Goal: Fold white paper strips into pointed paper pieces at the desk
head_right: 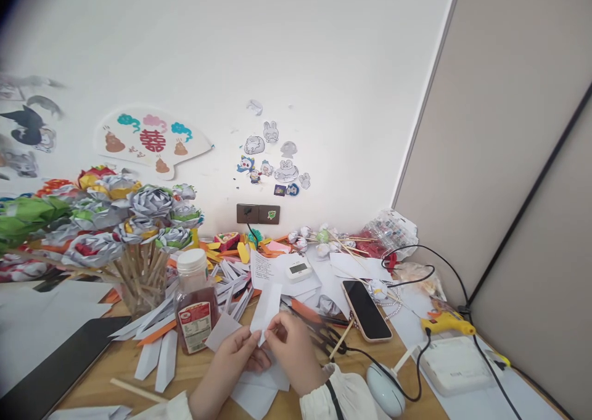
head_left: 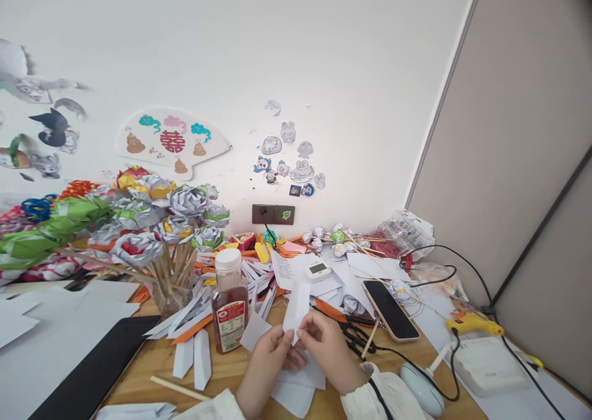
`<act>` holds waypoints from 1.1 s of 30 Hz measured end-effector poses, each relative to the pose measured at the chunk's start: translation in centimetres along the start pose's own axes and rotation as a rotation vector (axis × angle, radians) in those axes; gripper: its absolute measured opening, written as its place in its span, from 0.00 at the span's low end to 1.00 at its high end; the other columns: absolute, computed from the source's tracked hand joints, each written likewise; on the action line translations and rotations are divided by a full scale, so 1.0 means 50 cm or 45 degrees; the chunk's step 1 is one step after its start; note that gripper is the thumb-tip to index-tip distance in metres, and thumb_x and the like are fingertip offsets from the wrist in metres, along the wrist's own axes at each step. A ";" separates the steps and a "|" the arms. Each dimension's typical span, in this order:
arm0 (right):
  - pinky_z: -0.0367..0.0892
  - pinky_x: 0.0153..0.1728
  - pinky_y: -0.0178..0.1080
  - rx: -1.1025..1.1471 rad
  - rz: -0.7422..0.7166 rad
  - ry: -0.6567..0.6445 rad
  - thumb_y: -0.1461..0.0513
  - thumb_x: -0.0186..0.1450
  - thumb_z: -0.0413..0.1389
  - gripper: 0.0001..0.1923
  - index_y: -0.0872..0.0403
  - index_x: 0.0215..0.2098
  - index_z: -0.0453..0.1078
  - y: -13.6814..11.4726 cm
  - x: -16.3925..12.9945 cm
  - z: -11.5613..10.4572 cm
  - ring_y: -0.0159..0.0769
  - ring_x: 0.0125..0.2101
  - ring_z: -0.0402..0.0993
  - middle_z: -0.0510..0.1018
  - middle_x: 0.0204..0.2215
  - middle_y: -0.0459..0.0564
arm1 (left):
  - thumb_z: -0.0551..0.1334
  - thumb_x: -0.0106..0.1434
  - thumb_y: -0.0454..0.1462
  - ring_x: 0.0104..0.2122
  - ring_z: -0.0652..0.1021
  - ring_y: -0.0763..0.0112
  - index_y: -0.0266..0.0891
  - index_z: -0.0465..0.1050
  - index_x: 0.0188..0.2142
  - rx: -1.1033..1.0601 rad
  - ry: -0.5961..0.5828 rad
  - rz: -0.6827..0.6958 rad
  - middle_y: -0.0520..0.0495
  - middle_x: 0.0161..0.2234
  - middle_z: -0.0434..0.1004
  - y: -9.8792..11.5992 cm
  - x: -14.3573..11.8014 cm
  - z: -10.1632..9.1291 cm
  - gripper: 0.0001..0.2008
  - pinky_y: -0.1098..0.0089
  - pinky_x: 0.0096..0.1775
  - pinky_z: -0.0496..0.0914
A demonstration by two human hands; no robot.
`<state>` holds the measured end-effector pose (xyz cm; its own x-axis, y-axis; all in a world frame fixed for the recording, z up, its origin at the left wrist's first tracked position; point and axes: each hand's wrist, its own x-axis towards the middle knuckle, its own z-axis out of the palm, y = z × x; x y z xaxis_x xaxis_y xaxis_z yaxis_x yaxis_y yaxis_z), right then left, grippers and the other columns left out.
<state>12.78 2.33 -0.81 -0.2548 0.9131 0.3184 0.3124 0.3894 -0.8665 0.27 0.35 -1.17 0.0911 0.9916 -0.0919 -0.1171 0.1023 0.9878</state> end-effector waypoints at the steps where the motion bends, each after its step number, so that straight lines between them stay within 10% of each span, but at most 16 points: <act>1: 0.62 0.25 0.32 -0.030 -0.003 0.016 0.66 0.54 0.50 0.01 0.55 0.24 0.63 -0.001 -0.001 0.001 0.31 0.23 0.67 0.69 0.21 0.44 | 0.59 0.43 0.53 0.15 0.72 0.71 0.38 0.63 0.21 0.002 -0.003 0.003 0.51 0.13 0.73 -0.001 0.000 0.001 0.20 0.72 0.21 0.65; 33: 0.60 0.24 0.31 -0.114 -0.055 0.012 0.69 0.52 0.50 0.05 0.53 0.25 0.64 -0.006 -0.005 -0.004 0.30 0.22 0.65 0.68 0.20 0.42 | 0.60 0.43 0.51 0.14 0.72 0.75 0.37 0.61 0.22 0.018 -0.090 0.017 0.53 0.16 0.72 -0.008 0.005 -0.002 0.19 0.74 0.19 0.64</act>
<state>12.95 2.00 -0.53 -0.2615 0.8962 0.3583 0.3822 0.4371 -0.8142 0.23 0.58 -1.63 0.1591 0.9848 -0.0704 -0.1048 0.0877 0.9906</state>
